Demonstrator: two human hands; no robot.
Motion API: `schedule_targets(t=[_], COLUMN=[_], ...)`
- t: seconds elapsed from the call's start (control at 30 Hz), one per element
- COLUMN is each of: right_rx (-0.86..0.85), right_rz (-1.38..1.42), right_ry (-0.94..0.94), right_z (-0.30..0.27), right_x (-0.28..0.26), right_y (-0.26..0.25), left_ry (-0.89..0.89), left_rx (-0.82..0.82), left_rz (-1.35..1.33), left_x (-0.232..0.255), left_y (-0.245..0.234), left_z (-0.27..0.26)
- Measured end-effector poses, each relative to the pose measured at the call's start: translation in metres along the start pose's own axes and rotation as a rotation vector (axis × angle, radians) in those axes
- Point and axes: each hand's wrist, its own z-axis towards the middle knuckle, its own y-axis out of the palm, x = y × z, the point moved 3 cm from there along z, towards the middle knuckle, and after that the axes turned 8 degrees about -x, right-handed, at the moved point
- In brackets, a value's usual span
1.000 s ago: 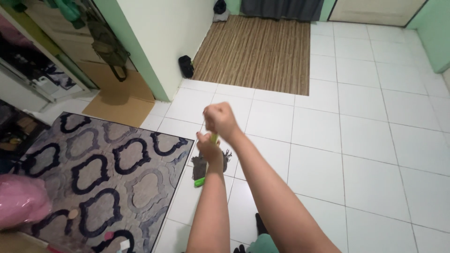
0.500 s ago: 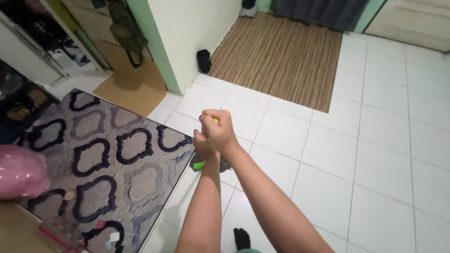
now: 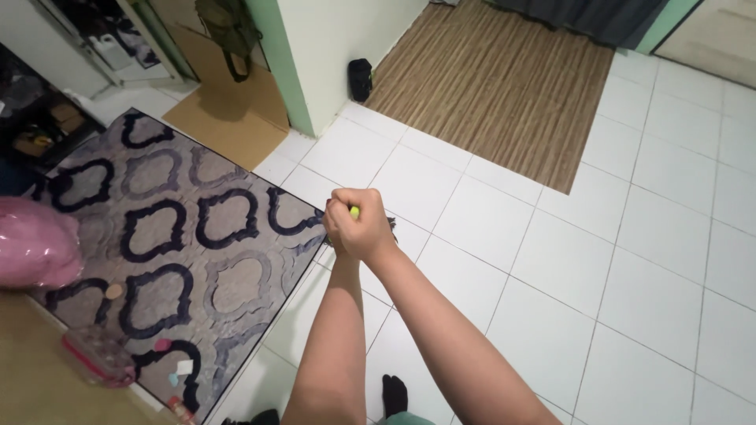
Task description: The person is mopping a white tiled floor in a hallway area using a green mop.
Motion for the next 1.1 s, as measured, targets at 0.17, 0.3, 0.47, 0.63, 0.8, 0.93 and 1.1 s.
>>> schedule_targets(t=[0.17,0.3,0.47,0.63,0.8,0.93,1.1], right_rx=[-0.004,0.015,0.011,0.04,0.047,0.038,-0.066], right_rz=[0.002,-0.051,-0.087,-0.027,0.1,0.009,0.0], right_ry=[0.017,-0.04,0.004,0.022,0.116,0.031,-0.024], right_z=[-0.03,-0.075,-0.117,-0.149,-0.19,-0.215,-0.25], right_x=[-0.017,-0.03,-0.052,-0.084,-0.116,-0.118,-0.147], right_y=[0.006,0.021,0.04,0.046,0.053,0.076,0.112], left_ry=[0.443,0.136,0.78,0.67,-0.334,-0.358,-0.195], left_rx=[-0.049,-0.233,0.049,0.029,-0.089,-0.094,-0.151], left_rz=[0.554,-0.149,1.06,1.545,-0.263,-0.107,0.052], left_x=[0.009,-0.02,0.03,0.068,0.081,0.144,0.167], left_y=[-0.007,-0.029,-0.03,-0.022,-0.032,-0.043,-0.072], left_z=[-0.028,-0.06,-0.123,-0.177,-0.229,-0.27,-0.294])
